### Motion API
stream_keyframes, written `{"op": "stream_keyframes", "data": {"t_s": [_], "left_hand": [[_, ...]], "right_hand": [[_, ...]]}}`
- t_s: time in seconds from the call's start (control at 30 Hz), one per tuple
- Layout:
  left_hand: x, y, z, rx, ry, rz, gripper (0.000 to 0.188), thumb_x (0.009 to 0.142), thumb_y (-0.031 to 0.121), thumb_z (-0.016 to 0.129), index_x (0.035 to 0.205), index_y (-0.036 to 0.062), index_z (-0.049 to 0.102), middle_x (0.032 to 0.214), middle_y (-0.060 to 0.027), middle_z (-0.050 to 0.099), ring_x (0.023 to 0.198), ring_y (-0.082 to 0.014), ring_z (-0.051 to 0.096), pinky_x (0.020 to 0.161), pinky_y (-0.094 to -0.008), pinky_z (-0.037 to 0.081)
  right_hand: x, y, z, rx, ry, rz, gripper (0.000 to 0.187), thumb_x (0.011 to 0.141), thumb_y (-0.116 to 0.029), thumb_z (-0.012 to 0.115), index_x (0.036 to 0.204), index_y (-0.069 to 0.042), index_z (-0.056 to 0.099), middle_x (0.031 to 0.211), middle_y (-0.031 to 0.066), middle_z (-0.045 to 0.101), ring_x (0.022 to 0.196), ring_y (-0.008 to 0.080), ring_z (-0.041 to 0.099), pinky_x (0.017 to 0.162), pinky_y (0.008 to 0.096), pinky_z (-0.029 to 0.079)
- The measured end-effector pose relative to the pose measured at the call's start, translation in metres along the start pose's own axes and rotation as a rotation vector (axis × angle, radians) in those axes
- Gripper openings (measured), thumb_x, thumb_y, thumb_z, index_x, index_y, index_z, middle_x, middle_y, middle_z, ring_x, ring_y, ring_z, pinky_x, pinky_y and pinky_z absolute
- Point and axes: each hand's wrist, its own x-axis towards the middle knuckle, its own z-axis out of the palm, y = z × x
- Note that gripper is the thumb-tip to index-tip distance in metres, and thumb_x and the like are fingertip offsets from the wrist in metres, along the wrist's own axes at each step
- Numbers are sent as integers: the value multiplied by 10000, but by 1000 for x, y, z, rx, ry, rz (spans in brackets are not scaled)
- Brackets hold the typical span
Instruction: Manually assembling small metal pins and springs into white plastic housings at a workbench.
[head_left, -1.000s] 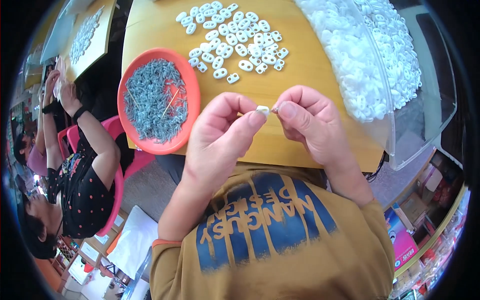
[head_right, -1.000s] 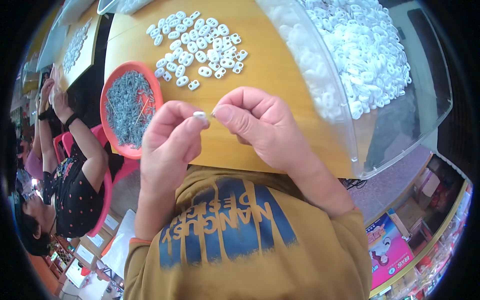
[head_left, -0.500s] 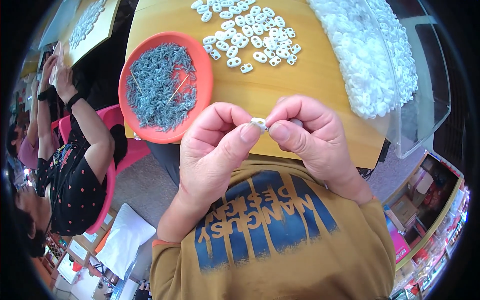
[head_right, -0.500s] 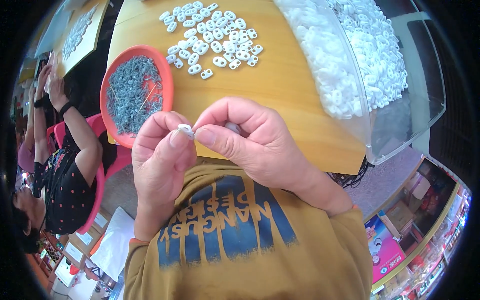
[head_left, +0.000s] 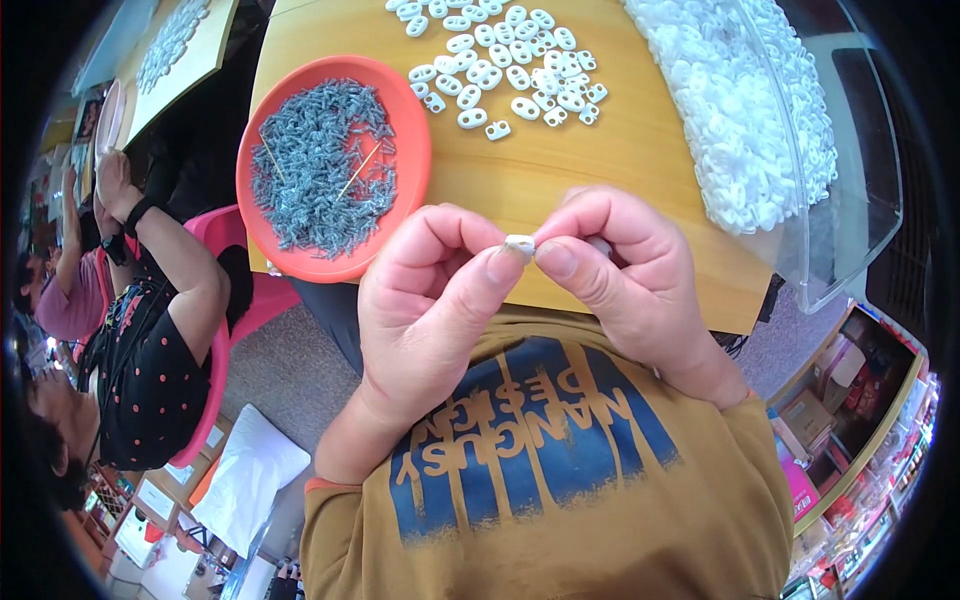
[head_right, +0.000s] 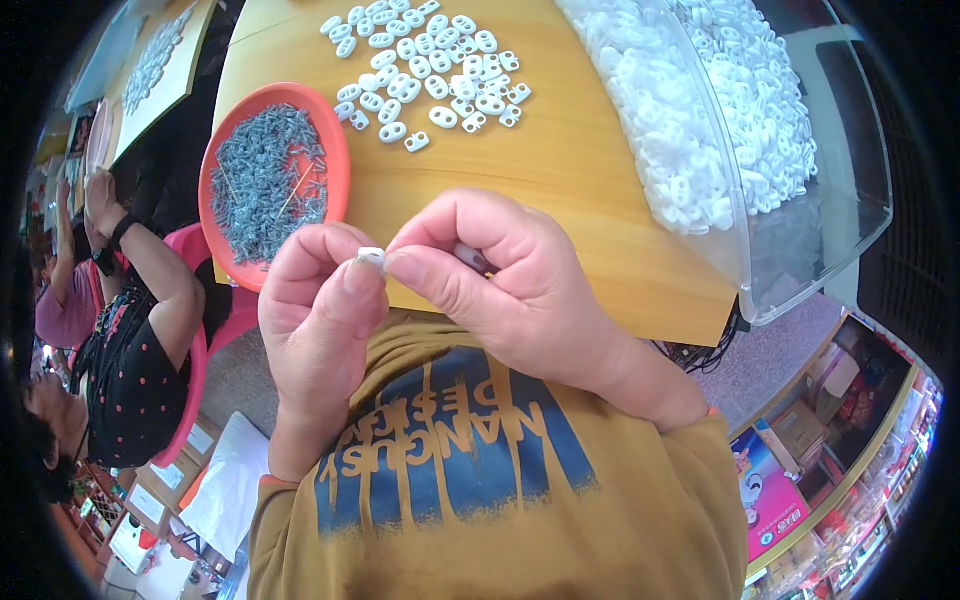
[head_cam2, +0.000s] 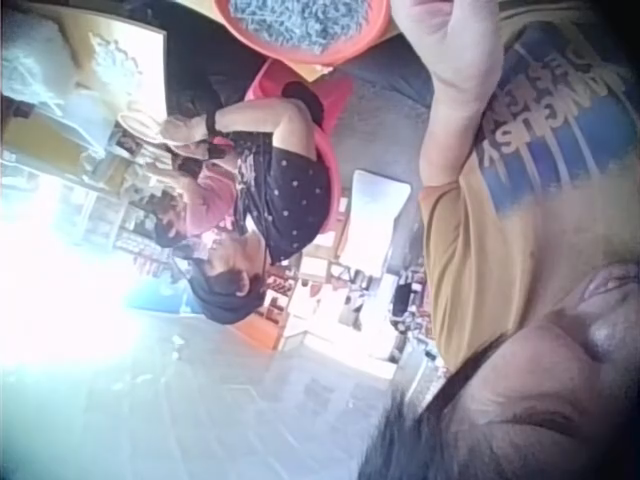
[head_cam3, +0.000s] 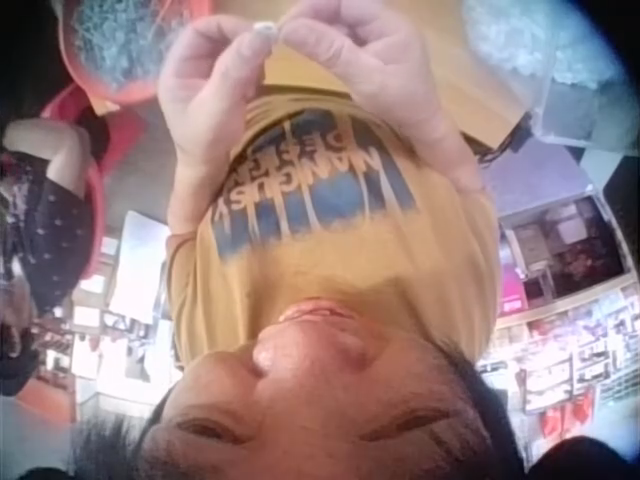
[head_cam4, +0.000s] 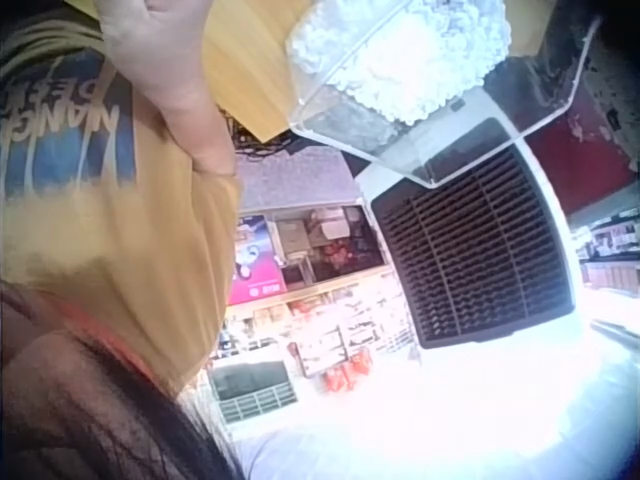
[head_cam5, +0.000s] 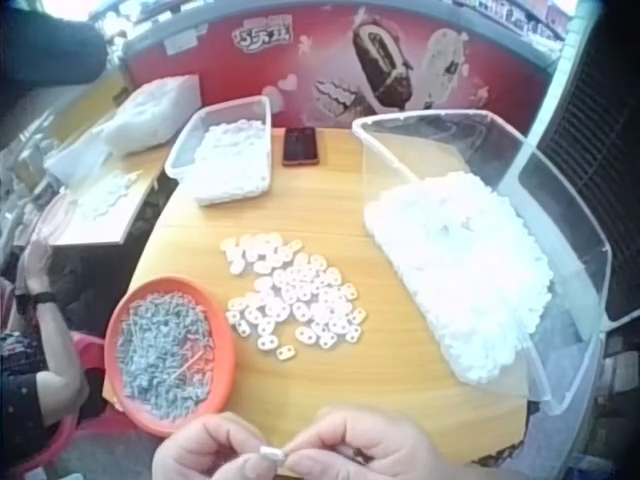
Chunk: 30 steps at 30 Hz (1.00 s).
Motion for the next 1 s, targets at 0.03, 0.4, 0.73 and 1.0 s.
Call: {"op": "stream_keyframes", "data": {"t_s": [0.03, 0.4, 0.73, 1.0], "left_hand": [[0, 0, 1, 55, 0, 23, 101, 835, 36, 576, 898, -1, 507, 799, 14, 542, 692, -5, 466, 597, -133, 375], [3, -6, 0, -11, 82, -69, 124, 840, 104, 587, 881, 10, 519, 741, 21, 530, 590, 4, 425, 500, -126, 332], [3, -6, -4, -128, 104, -156, 140, 834, 136, 596, 859, 21, 520, 684, 16, 516, 501, 0, 394, 433, -136, 302], [-2, -10, -4, -56, 71, -135, 143, 834, 131, 597, 875, 19, 518, 710, 21, 523, 525, 5, 399, 446, -133, 305]], "right_hand": [[0, 0, 0, 1, 3, 1, 111, 861, -123, 563, 859, -12, 573, 659, -70, 486, 558, -13, 370, 480, 145, 297], [3, 5, 3, -208, 72, -106, 123, 834, -122, 590, 864, -3, 584, 670, 24, 535, 566, 76, 455, 501, 211, 368], [3, -7, 2, -426, -4, -213, 84, 805, -47, 578, 875, -2, 586, 668, 71, 539, 579, 178, 511, 518, 268, 400], [3, 1, -1, -615, 16, -391, 60, 802, -42, 586, 854, -16, 570, 621, 44, 486, 517, 145, 436, 468, 262, 338]]}}
